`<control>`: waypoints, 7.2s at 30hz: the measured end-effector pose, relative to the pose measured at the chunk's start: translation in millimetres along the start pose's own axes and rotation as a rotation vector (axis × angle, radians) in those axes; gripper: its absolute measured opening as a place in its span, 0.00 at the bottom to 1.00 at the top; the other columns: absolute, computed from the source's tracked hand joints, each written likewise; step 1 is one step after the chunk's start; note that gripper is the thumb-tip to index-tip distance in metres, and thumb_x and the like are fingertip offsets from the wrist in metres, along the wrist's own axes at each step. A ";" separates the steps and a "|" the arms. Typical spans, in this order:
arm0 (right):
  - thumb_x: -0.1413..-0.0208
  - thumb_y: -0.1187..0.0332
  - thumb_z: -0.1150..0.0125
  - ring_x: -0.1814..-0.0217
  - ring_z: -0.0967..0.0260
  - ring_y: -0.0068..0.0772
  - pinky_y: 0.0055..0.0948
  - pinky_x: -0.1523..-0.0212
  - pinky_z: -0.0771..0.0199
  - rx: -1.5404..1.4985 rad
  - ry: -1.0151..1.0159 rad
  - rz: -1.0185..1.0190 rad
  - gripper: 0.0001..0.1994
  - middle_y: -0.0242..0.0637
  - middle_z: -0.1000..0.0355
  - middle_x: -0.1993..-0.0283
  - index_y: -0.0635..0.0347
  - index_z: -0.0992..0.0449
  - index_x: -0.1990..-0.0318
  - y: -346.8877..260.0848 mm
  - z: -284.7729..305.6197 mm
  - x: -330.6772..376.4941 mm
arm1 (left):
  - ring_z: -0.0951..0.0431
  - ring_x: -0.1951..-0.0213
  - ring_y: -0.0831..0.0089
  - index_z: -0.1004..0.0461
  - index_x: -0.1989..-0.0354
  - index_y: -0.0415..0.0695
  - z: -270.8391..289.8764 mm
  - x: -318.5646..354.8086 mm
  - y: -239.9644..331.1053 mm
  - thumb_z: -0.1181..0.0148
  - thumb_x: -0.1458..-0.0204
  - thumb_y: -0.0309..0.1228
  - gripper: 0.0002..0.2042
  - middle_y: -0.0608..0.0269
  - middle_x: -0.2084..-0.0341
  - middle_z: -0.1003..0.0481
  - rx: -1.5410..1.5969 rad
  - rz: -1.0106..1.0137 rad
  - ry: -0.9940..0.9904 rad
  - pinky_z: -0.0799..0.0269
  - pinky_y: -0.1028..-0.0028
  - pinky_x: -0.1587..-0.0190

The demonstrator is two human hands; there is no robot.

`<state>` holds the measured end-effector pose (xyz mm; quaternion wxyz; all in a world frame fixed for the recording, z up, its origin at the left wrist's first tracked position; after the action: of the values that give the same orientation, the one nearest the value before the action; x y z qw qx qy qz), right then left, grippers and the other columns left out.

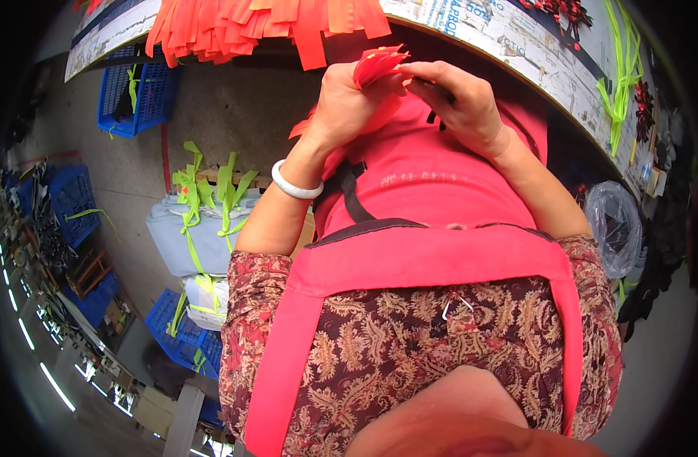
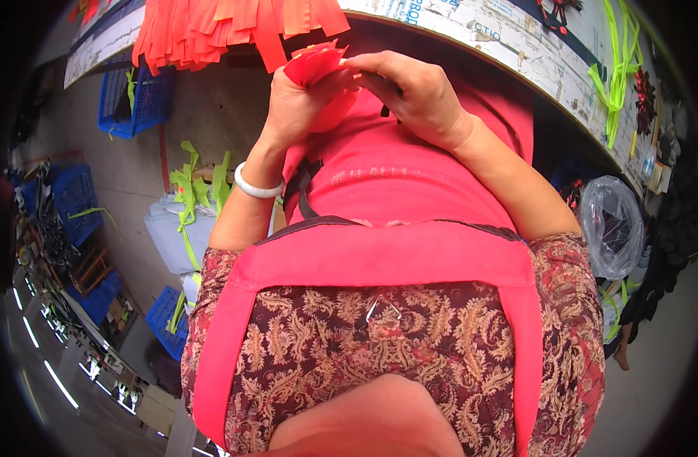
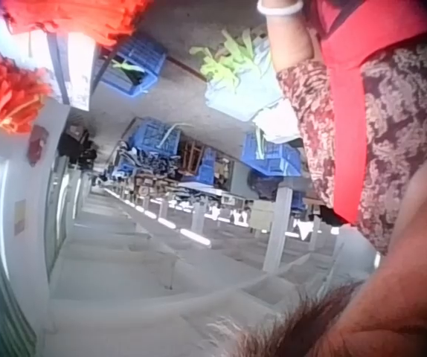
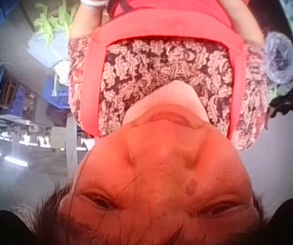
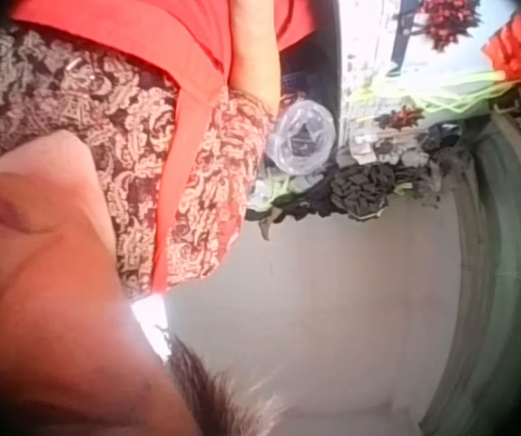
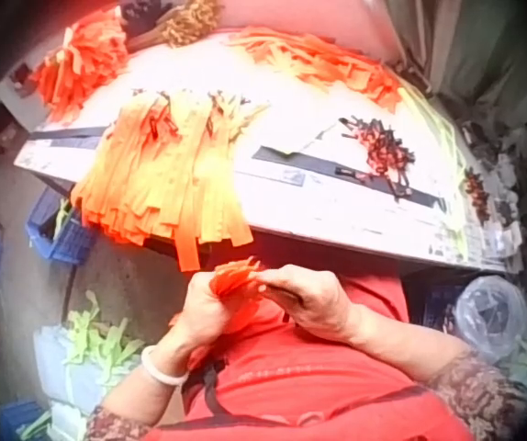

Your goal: Attaching black plastic clips to red fabric strips at a manufacturing workstation.

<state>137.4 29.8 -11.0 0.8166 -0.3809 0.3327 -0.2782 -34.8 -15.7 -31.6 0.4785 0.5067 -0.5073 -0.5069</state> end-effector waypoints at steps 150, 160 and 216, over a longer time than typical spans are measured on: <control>0.39 0.63 0.42 0.72 0.37 0.13 0.19 0.75 0.35 -0.423 -0.027 -0.381 0.11 0.24 0.30 0.72 0.64 0.25 0.62 -9.9 6.4 -24.5 | 0.28 0.80 0.84 0.21 0.66 0.35 6.5 0.9 22.7 0.36 0.49 0.22 0.04 0.67 0.77 0.23 0.399 0.146 0.216 0.33 0.85 0.77; 0.42 0.72 0.41 0.66 0.29 0.22 0.23 0.63 0.29 -0.324 -0.304 -0.246 0.05 0.34 0.25 0.68 0.63 0.23 0.61 -21.5 -19.3 -11.4 | 0.27 0.72 0.82 0.23 0.68 0.37 2.3 -6.8 52.5 0.37 0.51 0.18 0.03 0.70 0.77 0.25 0.154 -0.116 0.114 0.30 0.80 0.68; 0.37 0.62 0.48 0.77 0.44 0.21 0.27 0.75 0.39 -0.210 -0.454 -0.344 0.14 0.35 0.42 0.80 0.68 0.30 0.64 -37.6 56.8 -88.2 | 0.32 0.77 0.87 0.23 0.67 0.38 20.0 -40.5 72.1 0.37 0.47 0.25 0.03 0.74 0.79 0.29 0.214 0.289 0.022 0.38 0.83 0.75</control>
<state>117.8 96.2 76.3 0.7670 -0.5664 0.0993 -0.2846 -55.7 23.4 41.0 0.4952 0.4822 -0.6205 -0.3704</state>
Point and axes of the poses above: each hand's wrist, its own x-axis away from the middle knuckle, its own z-axis out of the back of the hand, y = z × x, the point moved 2 cm from there along -x, towards the middle knuckle
